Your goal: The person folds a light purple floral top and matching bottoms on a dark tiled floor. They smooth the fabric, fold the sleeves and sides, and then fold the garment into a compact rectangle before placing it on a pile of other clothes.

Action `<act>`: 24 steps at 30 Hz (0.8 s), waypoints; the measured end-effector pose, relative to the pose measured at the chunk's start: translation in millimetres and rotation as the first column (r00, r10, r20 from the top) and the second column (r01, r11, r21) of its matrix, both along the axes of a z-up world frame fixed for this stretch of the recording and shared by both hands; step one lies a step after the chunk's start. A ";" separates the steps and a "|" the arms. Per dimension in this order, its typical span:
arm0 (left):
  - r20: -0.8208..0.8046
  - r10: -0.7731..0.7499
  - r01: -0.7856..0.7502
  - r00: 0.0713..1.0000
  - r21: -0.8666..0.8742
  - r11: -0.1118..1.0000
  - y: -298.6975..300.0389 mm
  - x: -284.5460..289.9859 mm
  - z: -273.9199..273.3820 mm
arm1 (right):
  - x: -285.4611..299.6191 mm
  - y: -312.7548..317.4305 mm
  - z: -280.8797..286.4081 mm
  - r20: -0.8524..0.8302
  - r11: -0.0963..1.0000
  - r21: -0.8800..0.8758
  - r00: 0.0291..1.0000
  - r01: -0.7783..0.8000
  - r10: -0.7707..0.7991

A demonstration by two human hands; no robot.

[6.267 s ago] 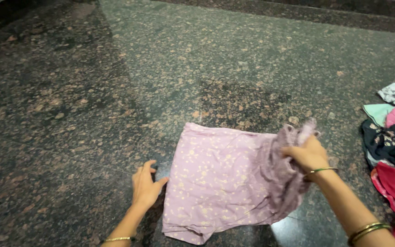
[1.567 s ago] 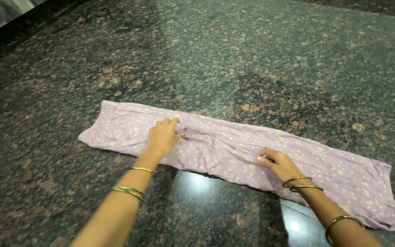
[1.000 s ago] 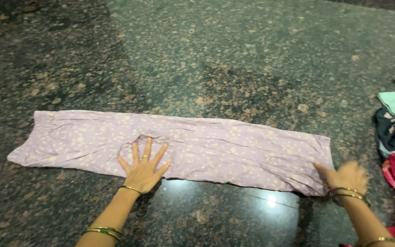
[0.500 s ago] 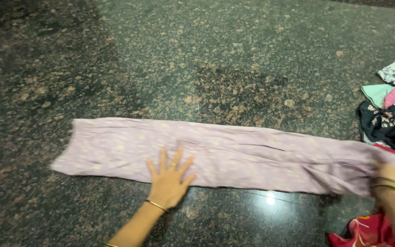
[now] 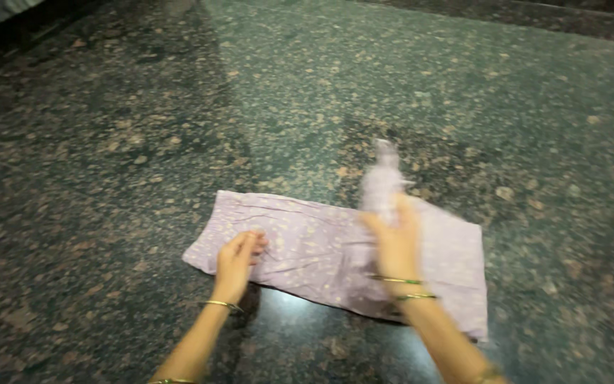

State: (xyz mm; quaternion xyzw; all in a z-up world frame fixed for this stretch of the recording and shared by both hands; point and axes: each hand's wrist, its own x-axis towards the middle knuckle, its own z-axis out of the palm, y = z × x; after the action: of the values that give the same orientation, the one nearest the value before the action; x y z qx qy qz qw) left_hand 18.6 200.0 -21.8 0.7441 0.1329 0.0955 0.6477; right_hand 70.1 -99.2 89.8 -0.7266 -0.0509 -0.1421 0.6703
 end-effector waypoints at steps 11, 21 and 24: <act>-0.177 0.001 -0.047 0.984 -0.256 0.965 78.8 15.4 33.7 | -42.6 162.8 -68.3 -0.074 0.805 -0.176 0.823 -0.567 0.564; 0.018 0.444 -0.388 0.896 0.518 0.762 130.0 23.0 4.7 | -44.7 5.7 -74.6 -0.292 0.923 -0.290 0.942 -0.254 0.167; -0.166 0.461 -0.254 0.872 0.652 0.714 147.9 22.2 -6.0 | -41.3 -29.3 -92.2 -0.343 0.818 -0.550 0.939 -0.168 -0.037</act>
State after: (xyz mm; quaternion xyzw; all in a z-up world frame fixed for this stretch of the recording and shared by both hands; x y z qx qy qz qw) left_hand 40.8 347.9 -27.8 0.8771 0.3401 0.1377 0.3100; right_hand 28.8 -128.5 -2.4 -0.9048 -0.0007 0.0302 0.4247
